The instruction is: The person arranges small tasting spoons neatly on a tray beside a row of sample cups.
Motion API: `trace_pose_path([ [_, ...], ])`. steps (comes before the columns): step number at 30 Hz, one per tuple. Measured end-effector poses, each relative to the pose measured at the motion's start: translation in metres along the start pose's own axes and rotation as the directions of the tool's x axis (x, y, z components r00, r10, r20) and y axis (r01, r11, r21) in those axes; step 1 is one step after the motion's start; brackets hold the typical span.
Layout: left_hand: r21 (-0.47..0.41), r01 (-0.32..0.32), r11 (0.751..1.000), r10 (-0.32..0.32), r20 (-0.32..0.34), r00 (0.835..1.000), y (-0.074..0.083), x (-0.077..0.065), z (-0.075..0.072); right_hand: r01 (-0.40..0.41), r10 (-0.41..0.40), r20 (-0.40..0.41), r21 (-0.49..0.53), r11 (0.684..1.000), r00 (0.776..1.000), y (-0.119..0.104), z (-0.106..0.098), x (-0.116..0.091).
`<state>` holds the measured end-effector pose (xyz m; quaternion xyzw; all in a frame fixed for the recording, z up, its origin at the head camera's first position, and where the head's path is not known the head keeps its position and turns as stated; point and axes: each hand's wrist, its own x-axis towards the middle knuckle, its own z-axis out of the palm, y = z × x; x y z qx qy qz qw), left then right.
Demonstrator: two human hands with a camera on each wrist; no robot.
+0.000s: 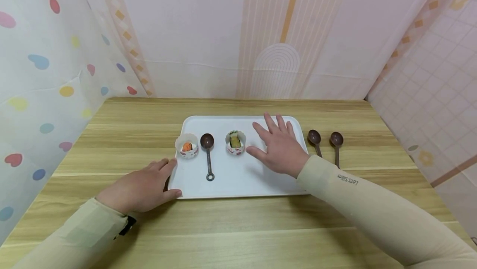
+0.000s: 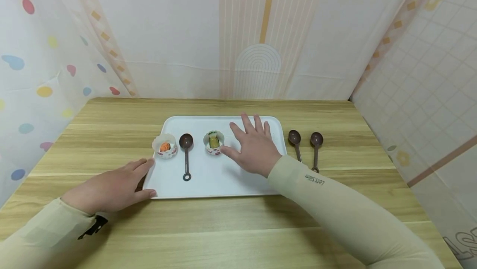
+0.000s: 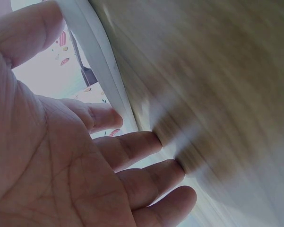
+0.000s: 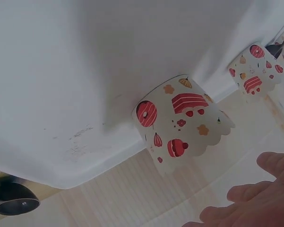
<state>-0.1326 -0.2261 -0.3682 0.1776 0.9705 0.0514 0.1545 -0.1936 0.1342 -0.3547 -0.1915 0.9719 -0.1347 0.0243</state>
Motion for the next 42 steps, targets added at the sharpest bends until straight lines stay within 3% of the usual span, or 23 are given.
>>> trace_pose_path([
  [18,-0.002,0.001,1.0,-0.001,0.004,1.0,0.0,0.0,0.0,-0.023,0.023,-0.002,-0.062,0.998,1.0,0.01,-0.003,-0.005],
  [42,0.004,-0.006,1.0,0.006,-0.002,1.0,0.0,0.001,0.0,-0.081,0.08,-0.014,-0.064,0.995,0.997,0.037,-0.004,-0.017],
])
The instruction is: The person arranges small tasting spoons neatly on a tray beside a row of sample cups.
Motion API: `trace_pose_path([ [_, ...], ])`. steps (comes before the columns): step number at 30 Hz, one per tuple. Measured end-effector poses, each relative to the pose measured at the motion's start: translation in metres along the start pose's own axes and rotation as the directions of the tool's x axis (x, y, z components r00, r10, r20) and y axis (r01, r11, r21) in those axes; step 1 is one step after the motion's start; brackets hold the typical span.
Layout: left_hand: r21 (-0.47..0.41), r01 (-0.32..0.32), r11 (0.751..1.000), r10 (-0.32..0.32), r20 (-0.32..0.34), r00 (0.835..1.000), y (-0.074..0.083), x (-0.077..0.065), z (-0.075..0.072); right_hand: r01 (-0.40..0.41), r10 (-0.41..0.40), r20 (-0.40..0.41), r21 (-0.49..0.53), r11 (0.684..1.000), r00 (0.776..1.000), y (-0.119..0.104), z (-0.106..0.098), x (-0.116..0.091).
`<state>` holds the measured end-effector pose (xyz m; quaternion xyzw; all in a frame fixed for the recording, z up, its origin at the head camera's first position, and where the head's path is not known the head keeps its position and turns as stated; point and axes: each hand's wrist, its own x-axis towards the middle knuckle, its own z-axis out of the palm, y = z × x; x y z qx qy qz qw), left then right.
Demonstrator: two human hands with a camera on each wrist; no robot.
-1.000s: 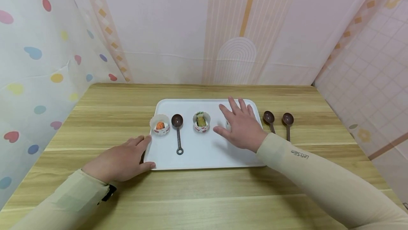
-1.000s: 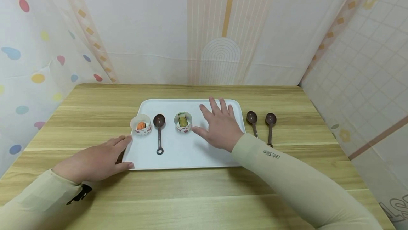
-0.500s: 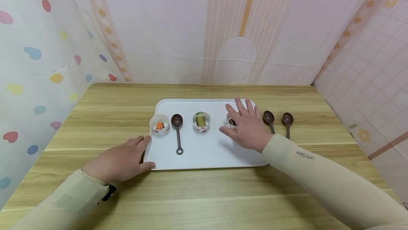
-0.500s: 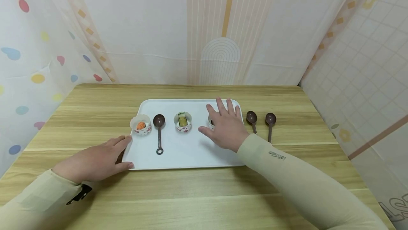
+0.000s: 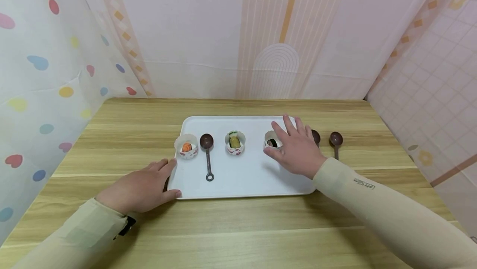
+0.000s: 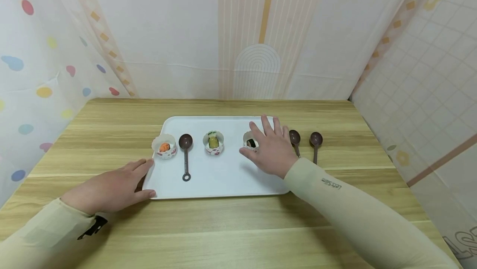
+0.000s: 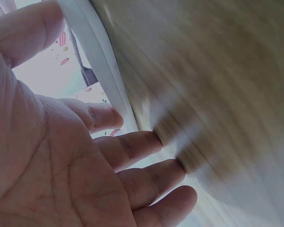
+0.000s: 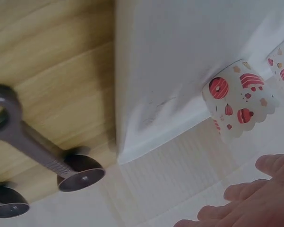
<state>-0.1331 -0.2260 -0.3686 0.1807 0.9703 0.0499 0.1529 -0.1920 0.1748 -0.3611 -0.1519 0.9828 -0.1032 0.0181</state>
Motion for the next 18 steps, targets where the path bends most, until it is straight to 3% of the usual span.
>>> trace_pose_path([
  [18,0.017,-0.006,1.0,0.006,0.006,1.0,0.001,0.0,0.0,-0.036,0.036,-0.015,0.001,0.999,0.999,0.02,-0.002,-0.008],
])
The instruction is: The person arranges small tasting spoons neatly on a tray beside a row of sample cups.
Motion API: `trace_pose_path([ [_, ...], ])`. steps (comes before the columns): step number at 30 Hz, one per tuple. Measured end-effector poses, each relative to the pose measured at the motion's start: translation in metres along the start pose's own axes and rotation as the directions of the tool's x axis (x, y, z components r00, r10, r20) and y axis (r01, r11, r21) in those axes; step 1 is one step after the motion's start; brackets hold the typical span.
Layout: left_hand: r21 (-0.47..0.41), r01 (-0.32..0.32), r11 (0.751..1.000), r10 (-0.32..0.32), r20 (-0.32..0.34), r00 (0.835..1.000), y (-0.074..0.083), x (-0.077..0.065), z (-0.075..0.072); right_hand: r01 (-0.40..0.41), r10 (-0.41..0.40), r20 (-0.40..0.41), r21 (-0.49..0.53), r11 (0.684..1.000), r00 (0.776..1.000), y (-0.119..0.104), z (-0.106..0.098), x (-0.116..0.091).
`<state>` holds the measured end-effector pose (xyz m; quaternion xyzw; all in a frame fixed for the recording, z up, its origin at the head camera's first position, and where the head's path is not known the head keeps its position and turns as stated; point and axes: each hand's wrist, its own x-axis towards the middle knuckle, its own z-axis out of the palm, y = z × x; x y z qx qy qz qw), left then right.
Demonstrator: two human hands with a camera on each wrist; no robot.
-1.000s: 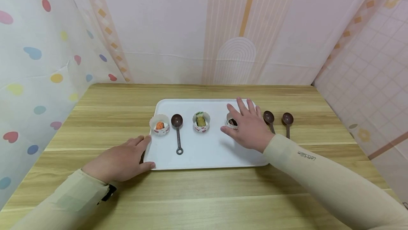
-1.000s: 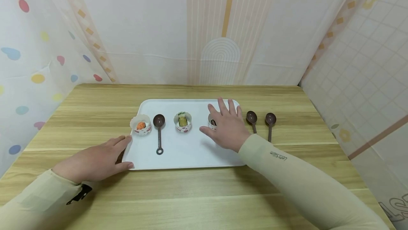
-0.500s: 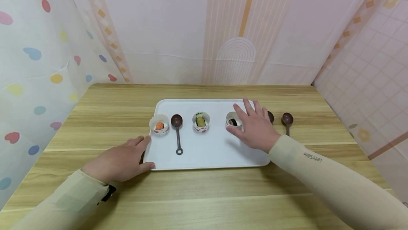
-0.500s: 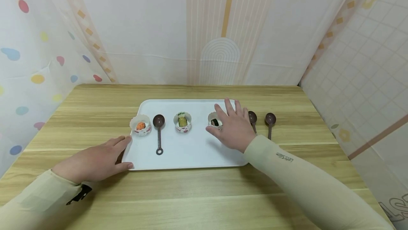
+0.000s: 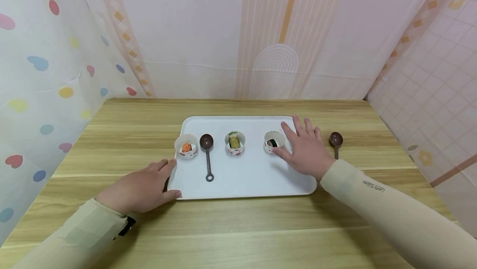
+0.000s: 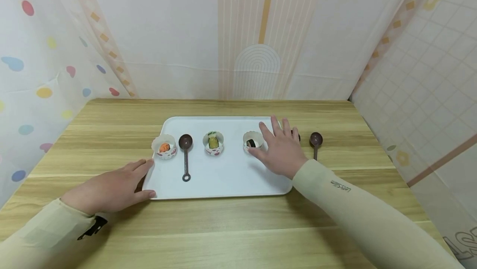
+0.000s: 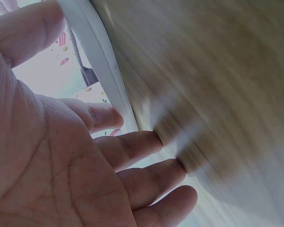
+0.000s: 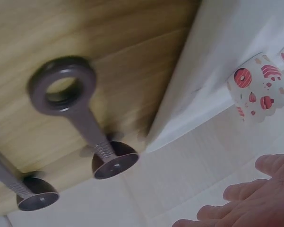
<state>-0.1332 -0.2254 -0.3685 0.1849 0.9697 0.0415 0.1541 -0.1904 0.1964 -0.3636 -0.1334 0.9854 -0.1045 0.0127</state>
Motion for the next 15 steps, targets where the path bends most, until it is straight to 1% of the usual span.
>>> trace_pose_path([
  [10,0.019,0.002,1.0,-0.002,0.006,1.0,-0.001,0.001,0.0,-0.007,0.007,-0.011,0.009,1.0,1.0,0.011,-0.003,-0.006],
  [15,0.004,-0.002,1.0,0.002,0.001,1.0,-0.001,0.001,0.0,-0.017,0.017,-0.009,0.006,1.0,1.0,0.017,-0.005,-0.009],
])
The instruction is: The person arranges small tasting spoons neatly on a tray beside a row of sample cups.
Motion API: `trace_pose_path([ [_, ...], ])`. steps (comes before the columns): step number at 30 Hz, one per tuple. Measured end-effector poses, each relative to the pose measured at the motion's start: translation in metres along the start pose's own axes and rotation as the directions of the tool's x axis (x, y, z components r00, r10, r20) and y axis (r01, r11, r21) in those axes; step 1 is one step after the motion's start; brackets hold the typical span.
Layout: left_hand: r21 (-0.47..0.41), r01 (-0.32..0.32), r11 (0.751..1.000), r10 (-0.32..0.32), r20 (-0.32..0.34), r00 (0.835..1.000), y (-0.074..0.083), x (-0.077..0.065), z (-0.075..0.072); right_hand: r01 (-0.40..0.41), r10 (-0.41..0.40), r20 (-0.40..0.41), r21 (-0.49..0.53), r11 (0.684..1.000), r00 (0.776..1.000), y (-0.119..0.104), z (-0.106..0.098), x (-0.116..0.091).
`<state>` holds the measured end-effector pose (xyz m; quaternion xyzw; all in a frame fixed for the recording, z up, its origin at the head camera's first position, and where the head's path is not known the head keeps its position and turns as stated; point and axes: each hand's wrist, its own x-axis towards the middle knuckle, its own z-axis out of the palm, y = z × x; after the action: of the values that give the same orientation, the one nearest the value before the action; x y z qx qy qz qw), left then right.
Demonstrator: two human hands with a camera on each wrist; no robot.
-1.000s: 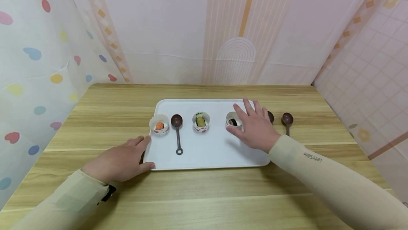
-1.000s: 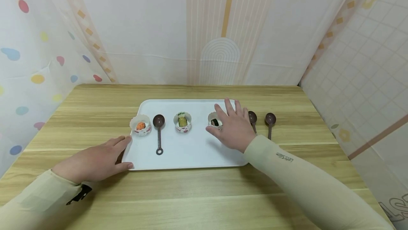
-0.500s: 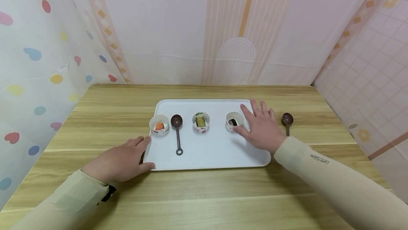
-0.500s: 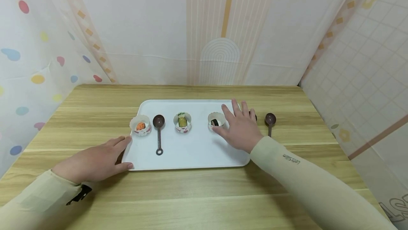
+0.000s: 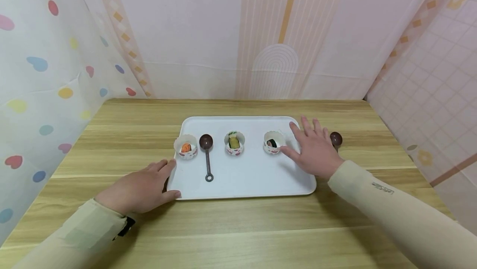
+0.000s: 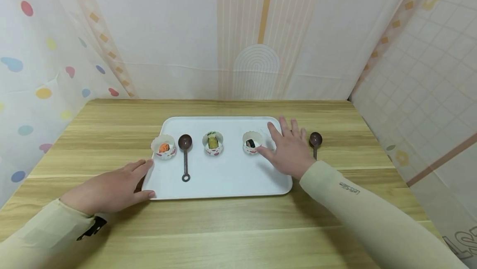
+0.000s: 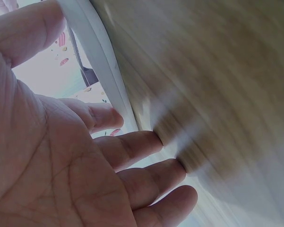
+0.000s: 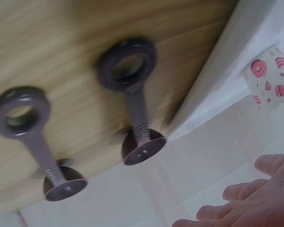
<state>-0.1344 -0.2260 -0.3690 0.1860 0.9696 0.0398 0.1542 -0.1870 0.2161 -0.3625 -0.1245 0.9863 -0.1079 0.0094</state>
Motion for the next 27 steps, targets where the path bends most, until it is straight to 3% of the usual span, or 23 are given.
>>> trace_pose_path([
  [13,-0.017,0.002,1.0,-0.002,-0.003,1.0,0.0,-0.002,-0.001,-0.027,0.027,-0.012,-0.008,1.0,1.0,0.018,-0.002,-0.007],
  [27,-0.018,0.01,1.0,-0.01,0.006,1.0,0.001,-0.002,-0.001,-0.063,0.063,0.037,0.01,0.998,0.997,0.038,-0.002,-0.017],
])
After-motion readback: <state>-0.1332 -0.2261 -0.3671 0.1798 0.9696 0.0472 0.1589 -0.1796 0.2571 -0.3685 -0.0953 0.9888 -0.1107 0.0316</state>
